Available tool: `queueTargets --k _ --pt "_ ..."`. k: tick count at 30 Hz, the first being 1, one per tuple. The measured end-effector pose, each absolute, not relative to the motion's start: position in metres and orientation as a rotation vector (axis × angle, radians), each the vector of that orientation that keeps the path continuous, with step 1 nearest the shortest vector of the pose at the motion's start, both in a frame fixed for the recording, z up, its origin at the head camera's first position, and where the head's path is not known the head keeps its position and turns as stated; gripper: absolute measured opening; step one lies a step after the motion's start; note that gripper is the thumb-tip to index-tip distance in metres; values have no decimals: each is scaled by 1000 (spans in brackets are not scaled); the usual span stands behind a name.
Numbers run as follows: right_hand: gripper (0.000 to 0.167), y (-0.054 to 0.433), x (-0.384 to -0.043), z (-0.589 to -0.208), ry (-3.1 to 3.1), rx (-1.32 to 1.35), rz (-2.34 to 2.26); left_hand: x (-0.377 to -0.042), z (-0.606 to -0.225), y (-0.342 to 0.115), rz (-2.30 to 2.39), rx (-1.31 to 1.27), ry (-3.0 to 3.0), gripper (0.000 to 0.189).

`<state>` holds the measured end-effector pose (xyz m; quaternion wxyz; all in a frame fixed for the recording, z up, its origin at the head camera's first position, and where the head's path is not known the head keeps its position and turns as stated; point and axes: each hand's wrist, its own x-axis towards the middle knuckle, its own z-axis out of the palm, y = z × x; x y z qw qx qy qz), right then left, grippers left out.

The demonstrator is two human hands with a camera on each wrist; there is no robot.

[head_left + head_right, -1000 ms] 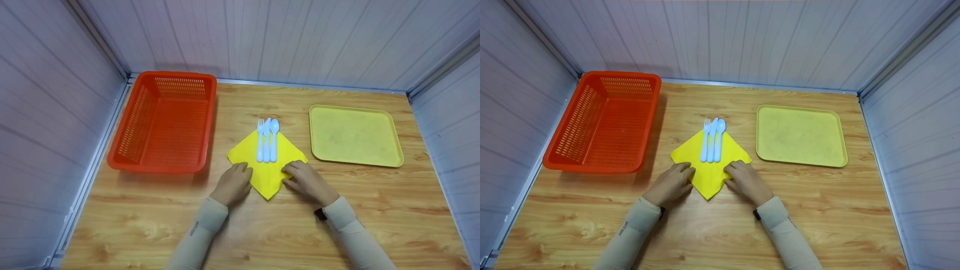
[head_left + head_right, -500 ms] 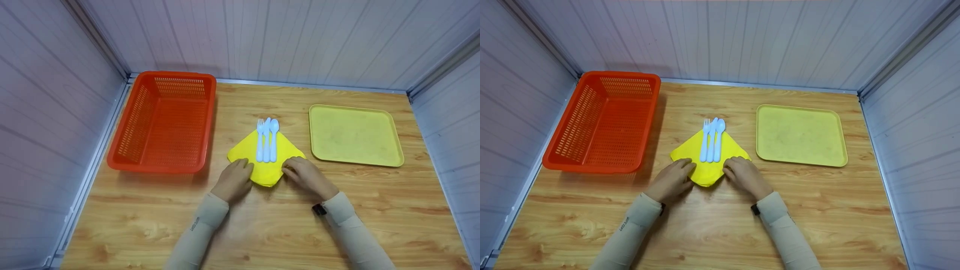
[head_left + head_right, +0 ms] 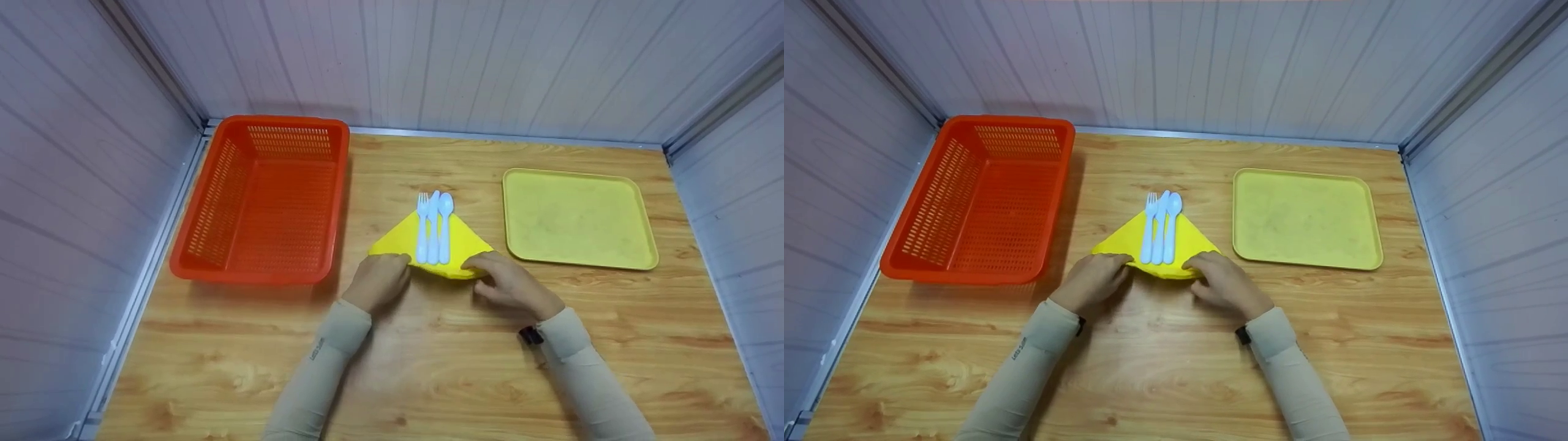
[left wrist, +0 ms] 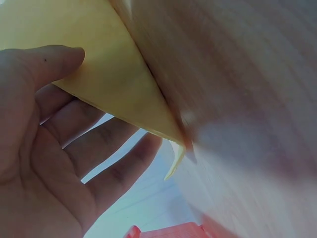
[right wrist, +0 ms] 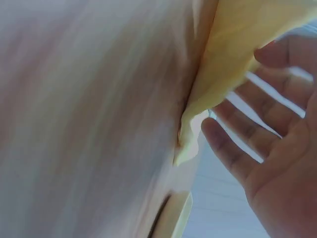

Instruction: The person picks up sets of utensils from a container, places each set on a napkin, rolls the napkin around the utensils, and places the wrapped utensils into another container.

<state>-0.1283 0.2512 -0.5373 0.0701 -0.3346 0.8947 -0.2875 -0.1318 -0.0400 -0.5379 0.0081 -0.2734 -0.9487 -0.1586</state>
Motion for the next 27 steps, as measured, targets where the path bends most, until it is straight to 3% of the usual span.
queueTargets --k 4,10,17,27 --pt "36 251 -136 -536 2661 -924 -826 -139 -536 -40 -501 -829 -2991 23" --pt "9 247 -157 -539 2751 -823 -833 -153 -532 -38 -602 -780 -3066 26" --pt "28 243 -168 -541 2752 -670 -820 -166 -531 -37 -710 -659 -3181 15" --pt "21 238 -172 -549 2731 -489 -819 -169 -541 -35 -589 -513 -3250 16"
